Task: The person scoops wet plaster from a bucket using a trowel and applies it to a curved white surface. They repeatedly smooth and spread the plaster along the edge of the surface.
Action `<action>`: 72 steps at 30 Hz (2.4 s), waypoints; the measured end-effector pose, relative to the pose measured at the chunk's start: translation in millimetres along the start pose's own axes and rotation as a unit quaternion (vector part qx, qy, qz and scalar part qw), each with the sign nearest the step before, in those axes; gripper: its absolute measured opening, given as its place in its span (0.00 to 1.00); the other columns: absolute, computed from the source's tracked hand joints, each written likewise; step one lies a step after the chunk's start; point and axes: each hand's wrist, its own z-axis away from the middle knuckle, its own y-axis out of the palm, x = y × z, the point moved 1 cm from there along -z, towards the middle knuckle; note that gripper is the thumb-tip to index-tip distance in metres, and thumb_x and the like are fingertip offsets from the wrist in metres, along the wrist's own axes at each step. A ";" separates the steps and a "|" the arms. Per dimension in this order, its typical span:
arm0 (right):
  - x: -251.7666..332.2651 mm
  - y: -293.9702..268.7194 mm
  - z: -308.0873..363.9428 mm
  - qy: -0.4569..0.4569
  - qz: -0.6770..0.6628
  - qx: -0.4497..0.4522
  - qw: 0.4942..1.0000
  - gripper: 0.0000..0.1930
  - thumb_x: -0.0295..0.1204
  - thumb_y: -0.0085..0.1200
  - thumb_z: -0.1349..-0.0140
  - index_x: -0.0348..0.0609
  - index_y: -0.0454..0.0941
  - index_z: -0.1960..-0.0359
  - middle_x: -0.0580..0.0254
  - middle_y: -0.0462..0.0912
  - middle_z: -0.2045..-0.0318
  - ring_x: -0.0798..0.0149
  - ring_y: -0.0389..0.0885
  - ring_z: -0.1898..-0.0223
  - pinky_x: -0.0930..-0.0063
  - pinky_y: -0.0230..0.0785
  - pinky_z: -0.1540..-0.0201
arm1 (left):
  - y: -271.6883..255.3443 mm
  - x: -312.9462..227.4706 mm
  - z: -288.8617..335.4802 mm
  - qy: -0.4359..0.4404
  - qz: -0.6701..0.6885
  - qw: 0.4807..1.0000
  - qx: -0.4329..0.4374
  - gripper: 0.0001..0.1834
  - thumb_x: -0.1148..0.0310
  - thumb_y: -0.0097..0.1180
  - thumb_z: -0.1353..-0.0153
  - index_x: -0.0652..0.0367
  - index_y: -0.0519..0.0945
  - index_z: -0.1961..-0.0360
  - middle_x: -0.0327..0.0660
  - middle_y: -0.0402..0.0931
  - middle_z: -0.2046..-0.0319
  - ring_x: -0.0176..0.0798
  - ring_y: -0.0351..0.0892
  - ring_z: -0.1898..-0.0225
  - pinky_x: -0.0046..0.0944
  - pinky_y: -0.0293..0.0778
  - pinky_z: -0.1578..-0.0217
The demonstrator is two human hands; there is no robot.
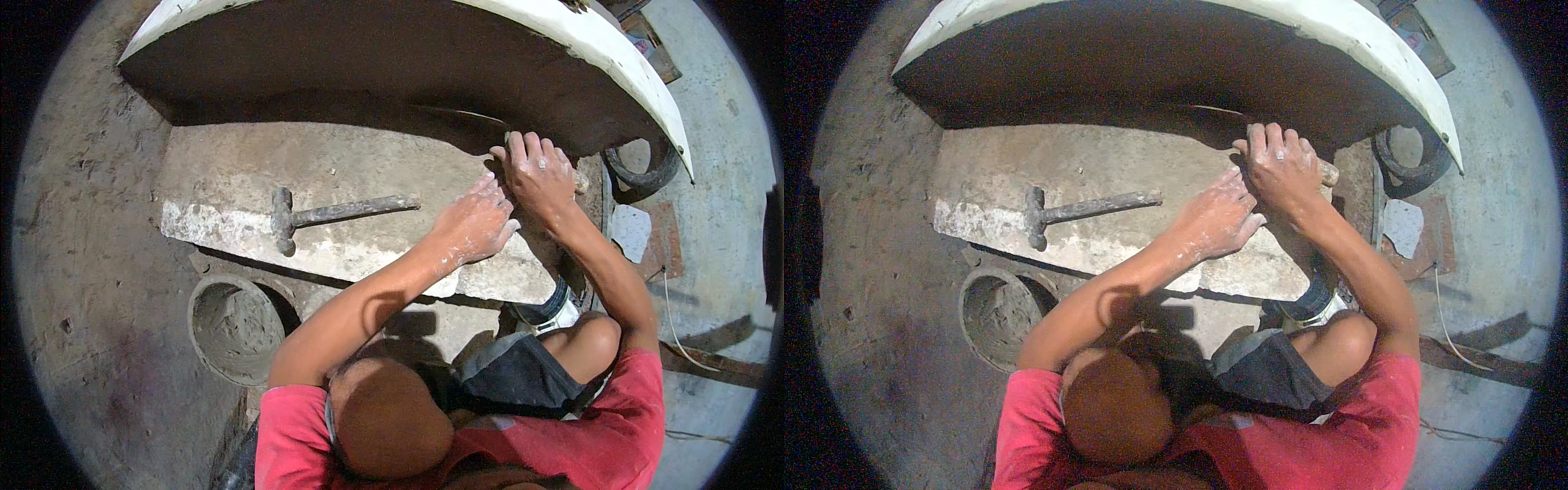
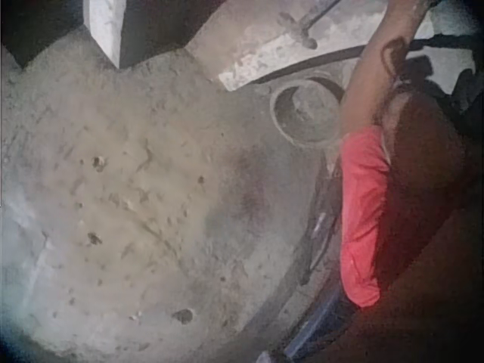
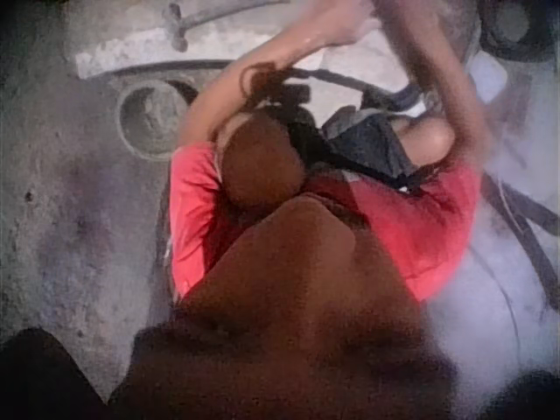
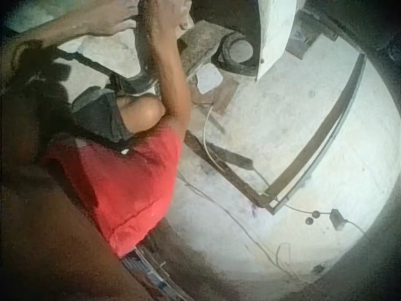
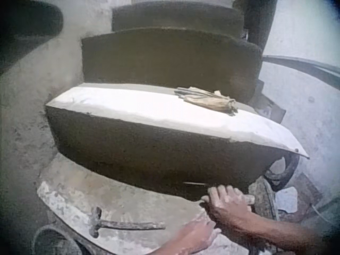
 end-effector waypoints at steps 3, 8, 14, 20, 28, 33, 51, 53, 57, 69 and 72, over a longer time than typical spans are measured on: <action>5.1 -9.3 -3.7 0.010 0.005 -0.017 1.000 0.18 0.46 0.61 0.27 0.42 0.82 0.56 0.57 0.82 0.69 0.54 0.85 0.68 0.60 0.79 0.67 | -0.6 1.0 0.0 -0.001 -0.020 0.999 0.027 0.31 0.51 0.54 0.25 0.74 0.81 0.41 0.65 0.76 0.34 0.61 0.71 0.27 0.55 0.57 0.21; -33.8 -41.0 15.9 0.026 -0.027 -0.094 0.995 0.19 0.39 0.70 0.34 0.38 0.84 0.49 0.53 0.85 0.65 0.52 0.86 0.67 0.60 0.80 0.66 | 1.7 2.4 1.5 0.006 0.081 0.996 -0.041 0.30 0.52 0.53 0.24 0.69 0.78 0.35 0.61 0.77 0.33 0.60 0.72 0.28 0.55 0.59 0.22; -97.5 -66.1 80.8 0.074 -0.121 -0.082 0.986 0.17 0.30 0.72 0.37 0.33 0.84 0.51 0.45 0.86 0.65 0.45 0.86 0.69 0.56 0.78 0.67 | 4.9 3.0 -0.3 -0.008 0.072 0.997 0.000 0.31 0.53 0.54 0.24 0.66 0.76 0.31 0.57 0.74 0.29 0.59 0.68 0.25 0.54 0.57 0.20; -117.3 -53.1 109.9 0.071 -0.171 -0.003 0.983 0.15 0.33 0.69 0.34 0.37 0.85 0.50 0.49 0.84 0.67 0.43 0.86 0.68 0.54 0.78 0.67 | 3.2 1.5 2.2 0.006 0.039 0.998 -0.048 0.31 0.54 0.55 0.24 0.66 0.76 0.30 0.56 0.71 0.27 0.58 0.66 0.23 0.53 0.54 0.18; -43.9 -14.8 15.5 0.080 -0.110 0.148 0.980 0.17 0.44 0.61 0.26 0.40 0.84 0.52 0.51 0.85 0.65 0.44 0.88 0.65 0.52 0.81 0.65 | 0.7 1.2 1.5 0.018 0.029 0.998 -0.057 0.30 0.56 0.56 0.26 0.68 0.76 0.32 0.57 0.73 0.29 0.56 0.67 0.24 0.52 0.54 0.18; -32.6 -28.3 2.0 0.073 -0.099 0.045 0.991 0.14 0.39 0.64 0.27 0.39 0.84 0.52 0.49 0.85 0.65 0.47 0.88 0.66 0.54 0.80 0.66 | 3.0 3.4 2.5 0.024 0.036 0.997 -0.064 0.30 0.56 0.56 0.26 0.69 0.77 0.33 0.59 0.73 0.30 0.58 0.67 0.24 0.53 0.54 0.19; -24.8 -39.7 -8.5 0.040 -0.025 -0.058 0.997 0.17 0.44 0.67 0.30 0.42 0.84 0.58 0.57 0.82 0.70 0.54 0.86 0.71 0.60 0.79 0.71 | 1.4 2.2 -1.0 0.020 0.017 0.999 -0.039 0.27 0.55 0.57 0.27 0.70 0.81 0.40 0.62 0.77 0.35 0.59 0.71 0.28 0.55 0.59 0.21; -32.0 -58.8 -8.4 0.055 -0.058 -0.102 0.992 0.17 0.43 0.71 0.34 0.42 0.85 0.55 0.58 0.83 0.70 0.56 0.85 0.73 0.62 0.78 0.72 | 0.3 1.3 -0.7 -0.004 0.054 0.999 -0.004 0.27 0.55 0.57 0.27 0.70 0.81 0.40 0.62 0.77 0.36 0.59 0.71 0.28 0.55 0.59 0.21; -31.7 -66.1 8.1 0.021 -0.057 -0.044 0.997 0.18 0.41 0.71 0.33 0.41 0.85 0.53 0.56 0.85 0.67 0.53 0.87 0.70 0.60 0.79 0.70 | 0.6 1.4 -0.2 -0.008 0.072 0.997 -0.014 0.27 0.55 0.56 0.26 0.69 0.80 0.39 0.61 0.76 0.34 0.58 0.69 0.26 0.54 0.57 0.20; -64.7 -53.7 13.9 0.082 -0.078 -0.084 0.990 0.15 0.40 0.71 0.34 0.42 0.87 0.55 0.56 0.86 0.67 0.53 0.88 0.70 0.60 0.79 0.69 | 11.8 4.4 0.2 0.025 0.024 0.997 -0.072 0.32 0.54 0.56 0.26 0.67 0.74 0.30 0.56 0.71 0.27 0.55 0.65 0.22 0.53 0.53 0.18; -74.3 -76.7 8.4 0.108 -0.124 -0.139 0.976 0.14 0.33 0.73 0.36 0.39 0.87 0.54 0.52 0.87 0.68 0.55 0.87 0.73 0.62 0.78 0.70 | 8.2 4.0 0.2 0.018 0.018 0.998 -0.056 0.32 0.54 0.55 0.25 0.67 0.75 0.30 0.56 0.72 0.28 0.56 0.66 0.24 0.54 0.54 0.19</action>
